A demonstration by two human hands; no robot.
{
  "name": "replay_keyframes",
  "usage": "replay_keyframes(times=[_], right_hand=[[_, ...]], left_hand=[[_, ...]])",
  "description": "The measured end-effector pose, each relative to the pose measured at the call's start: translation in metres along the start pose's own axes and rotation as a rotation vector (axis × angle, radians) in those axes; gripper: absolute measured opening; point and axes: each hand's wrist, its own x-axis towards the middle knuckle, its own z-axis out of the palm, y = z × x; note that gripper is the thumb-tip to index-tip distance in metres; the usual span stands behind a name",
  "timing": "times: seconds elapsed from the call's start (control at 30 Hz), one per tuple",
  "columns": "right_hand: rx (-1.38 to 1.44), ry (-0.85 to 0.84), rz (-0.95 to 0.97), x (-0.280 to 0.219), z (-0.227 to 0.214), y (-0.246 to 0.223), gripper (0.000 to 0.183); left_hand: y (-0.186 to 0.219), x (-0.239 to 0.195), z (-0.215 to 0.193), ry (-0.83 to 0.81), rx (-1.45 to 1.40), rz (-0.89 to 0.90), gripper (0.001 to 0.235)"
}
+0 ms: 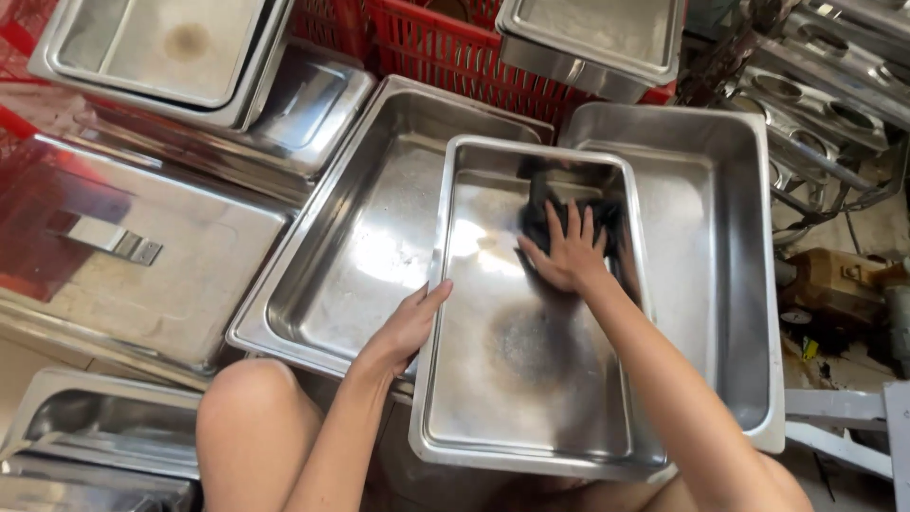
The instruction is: Cleaning and scrubbing stainless steel food trays and lids using a scouring pad
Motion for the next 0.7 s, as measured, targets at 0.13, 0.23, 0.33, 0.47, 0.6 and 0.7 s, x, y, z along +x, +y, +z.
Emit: replay_keyframes(times=[0.13, 0.23, 0.33, 0.47, 0.6, 0.7], right_hand=[[0.014, 0.049, 0.028, 0.026, 0.006, -0.042, 0.096], [-0.017, 0.067, -0.106, 0.003, 0.013, -0.084, 0.088], [-0.039, 0.008, -0.234, -0.032, 0.010, -0.101, 0.079], [-0.052, -0.099, -0.189, -0.030, 0.010, -0.067, 0.079], [0.034, -0.019, 0.000, 0.000, 0.002, -0.035, 0.085], [0.102, 0.022, 0.002, 0.022, 0.003, -0.039, 0.092]], left_hand=[[-0.006, 0.005, -0.004, -0.004, 0.012, -0.004, 0.064], [-0.003, -0.002, -0.005, -0.034, 0.039, -0.005, 0.065], [-0.002, 0.003, -0.007, -0.051, 0.074, 0.008, 0.068], [-0.015, 0.015, -0.018, -0.016, 0.068, -0.003, 0.079], [-0.022, 0.020, -0.024, 0.010, 0.062, -0.016, 0.080], [-0.013, 0.016, -0.017, 0.015, 0.070, -0.010, 0.081]])
